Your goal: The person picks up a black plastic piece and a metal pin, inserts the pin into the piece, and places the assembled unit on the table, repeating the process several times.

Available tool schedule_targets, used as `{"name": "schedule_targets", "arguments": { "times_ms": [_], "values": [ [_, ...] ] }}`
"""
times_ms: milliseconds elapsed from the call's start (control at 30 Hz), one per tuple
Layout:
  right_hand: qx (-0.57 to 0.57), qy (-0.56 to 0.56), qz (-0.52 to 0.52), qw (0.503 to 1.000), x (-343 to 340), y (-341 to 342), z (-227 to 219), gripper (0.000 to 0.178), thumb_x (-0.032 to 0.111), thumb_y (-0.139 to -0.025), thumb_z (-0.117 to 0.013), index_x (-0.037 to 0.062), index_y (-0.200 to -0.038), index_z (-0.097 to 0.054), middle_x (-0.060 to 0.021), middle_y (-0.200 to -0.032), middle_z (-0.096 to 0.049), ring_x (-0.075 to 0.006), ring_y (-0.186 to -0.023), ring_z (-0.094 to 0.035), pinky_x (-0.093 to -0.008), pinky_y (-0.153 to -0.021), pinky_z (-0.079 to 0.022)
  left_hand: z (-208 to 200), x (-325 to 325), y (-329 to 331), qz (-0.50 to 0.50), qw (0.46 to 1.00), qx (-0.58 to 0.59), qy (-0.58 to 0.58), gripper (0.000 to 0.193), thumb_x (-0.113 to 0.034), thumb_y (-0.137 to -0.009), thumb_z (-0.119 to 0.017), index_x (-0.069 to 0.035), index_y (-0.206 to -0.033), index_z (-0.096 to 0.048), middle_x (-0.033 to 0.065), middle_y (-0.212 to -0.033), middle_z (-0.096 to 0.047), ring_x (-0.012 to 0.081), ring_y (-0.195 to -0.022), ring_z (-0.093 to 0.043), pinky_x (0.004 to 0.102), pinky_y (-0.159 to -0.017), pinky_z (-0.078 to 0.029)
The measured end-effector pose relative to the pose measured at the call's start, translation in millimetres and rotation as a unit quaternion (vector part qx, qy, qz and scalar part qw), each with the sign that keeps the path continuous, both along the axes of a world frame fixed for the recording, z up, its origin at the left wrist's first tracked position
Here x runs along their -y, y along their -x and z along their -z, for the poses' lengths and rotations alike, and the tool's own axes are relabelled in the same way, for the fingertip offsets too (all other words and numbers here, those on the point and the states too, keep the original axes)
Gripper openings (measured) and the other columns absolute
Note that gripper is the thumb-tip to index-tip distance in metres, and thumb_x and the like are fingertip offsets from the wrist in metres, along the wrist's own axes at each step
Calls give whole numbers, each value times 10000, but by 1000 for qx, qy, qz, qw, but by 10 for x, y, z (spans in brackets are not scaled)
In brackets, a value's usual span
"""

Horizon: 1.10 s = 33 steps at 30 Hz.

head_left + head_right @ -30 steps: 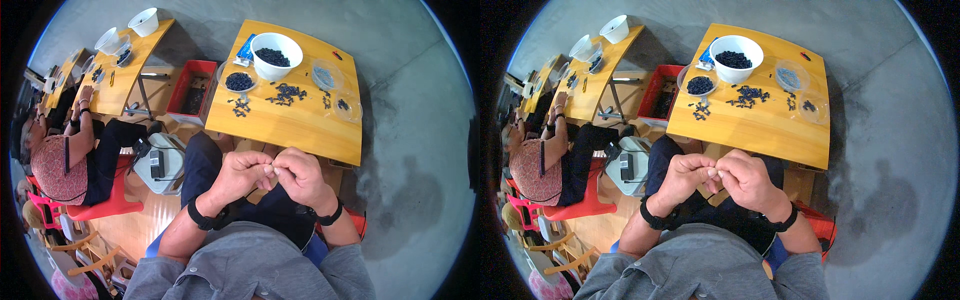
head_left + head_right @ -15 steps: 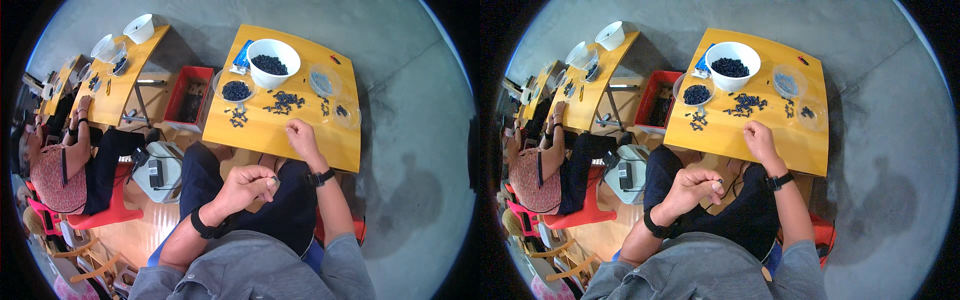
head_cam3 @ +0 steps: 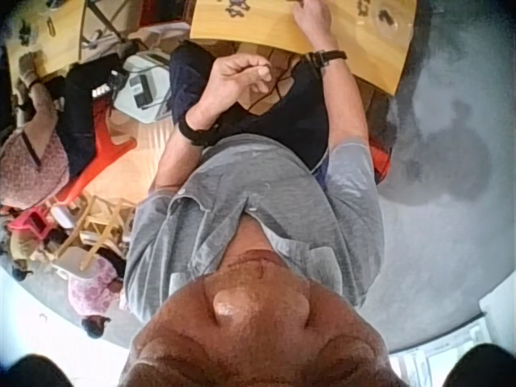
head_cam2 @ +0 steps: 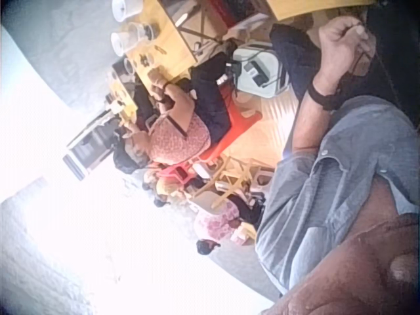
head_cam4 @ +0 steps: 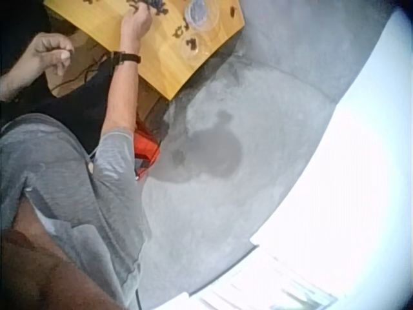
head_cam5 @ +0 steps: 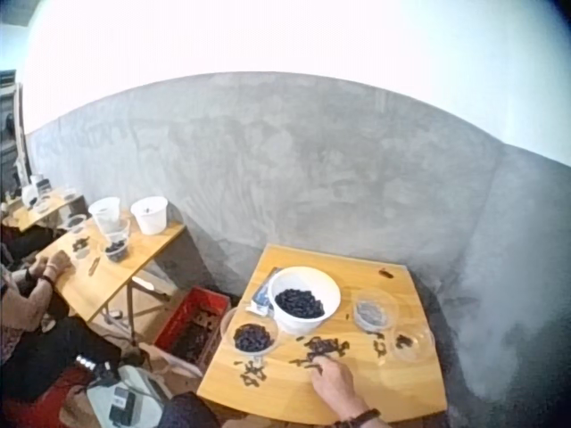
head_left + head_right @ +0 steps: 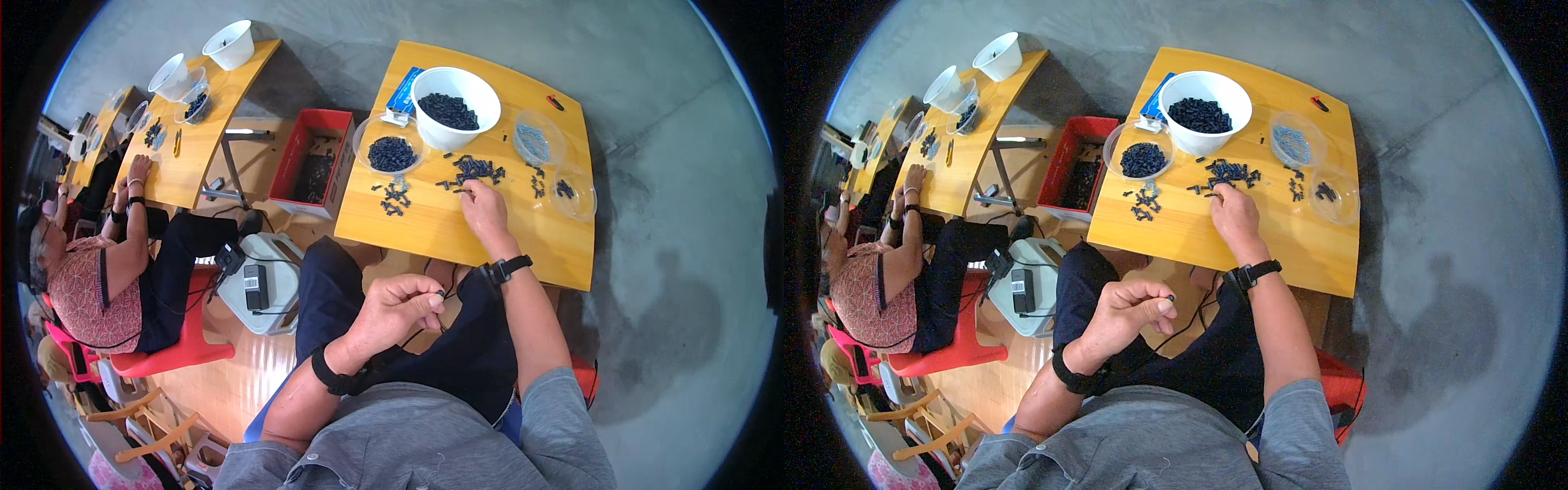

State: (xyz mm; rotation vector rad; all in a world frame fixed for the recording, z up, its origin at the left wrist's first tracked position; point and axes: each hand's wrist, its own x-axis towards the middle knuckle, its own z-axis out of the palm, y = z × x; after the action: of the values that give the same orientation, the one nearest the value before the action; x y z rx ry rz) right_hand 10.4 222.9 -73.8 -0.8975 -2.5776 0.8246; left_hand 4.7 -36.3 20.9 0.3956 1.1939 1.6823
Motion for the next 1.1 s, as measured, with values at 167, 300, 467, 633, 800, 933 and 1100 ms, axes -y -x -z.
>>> {"name": "schedule_targets", "arguments": {
  "times_ms": [167, 300, 467, 633, 800, 933, 1100],
  "values": [
    [-62, 12, 11, 998, 8, -60, 68, 152, 112, -802, -601, 34, -926, -640, -166, -835, -654, -316, -806, -639, -393, -711, -499, 4, -1, 8, -5, 1000, -6, -8, 112, -53, -901, -580, 37, -956, -619, 86, -803, -652, 147, -662, -646, 255, -616, -532],
    [-168, 230, 54, 957, 87, -220, -4, 140, 59, -837, -602, -28, -943, -628, -96, -790, -647, -179, -646, -633, -293, -577, -505, 25, -14, 13, -24, 999, -34, -13, 109, -49, -904, -576, 29, -968, -615, 89, -821, -656, 150, -670, -648, 260, -619, -531],
    [-215, 296, 12, 931, 292, -441, -396, 165, 26, -881, -551, -68, -1002, -611, -61, -774, -617, -107, -606, -597, -230, -529, -489, -42, -38, -20, -41, 997, -60, -26, 120, -54, -906, -575, 23, -990, -613, 90, -838, -662, 151, -681, -649, 257, -623, -529],
    [-208, 317, -85, 921, 533, -688, -853, 145, 6, -885, -537, -69, -987, -607, -58, -773, -610, -95, -606, -586, -226, -536, -489, -106, -48, -86, -41, 996, -71, -46, 124, -56, -905, -576, 23, -995, -610, 90, -838, -662, 150, -684, -649, 256, -624, -529],
    [-207, 350, -167, 898, 715, -904, -1209, 77, -13, -876, -548, -53, -914, -602, -44, -774, -576, -80, -589, -562, -223, -528, -470, -149, -24, -139, -41, 994, -80, -55, 127, -60, -906, -577, 22, -997, -609, 91, -842, -662, 149, -686, -648, 255, -625, -528],
    [-231, 342, -204, 888, 835, -999, -1455, 77, -12, -878, -550, -50, -913, -608, -33, -757, -572, -74, -577, -553, -218, -526, -461, -186, -6, -169, -43, 993, -92, -64, 129, -66, -908, -578, 20, -999, -609, 85, -846, -659, 144, -699, -646, 252, -635, -526],
    [-198, 399, -244, 861, 913, -1074, -1614, 73, 11, -881, -569, -44, -899, -613, -31, -709, -580, -63, -554, -537, -204, -503, -446, -213, 6, -196, -39, 992, -89, -77, 129, -72, -911, -576, 18, -997, -610, 76, -843, -654, 137, -710, -644, 246, -645, -523]
  ]
}}
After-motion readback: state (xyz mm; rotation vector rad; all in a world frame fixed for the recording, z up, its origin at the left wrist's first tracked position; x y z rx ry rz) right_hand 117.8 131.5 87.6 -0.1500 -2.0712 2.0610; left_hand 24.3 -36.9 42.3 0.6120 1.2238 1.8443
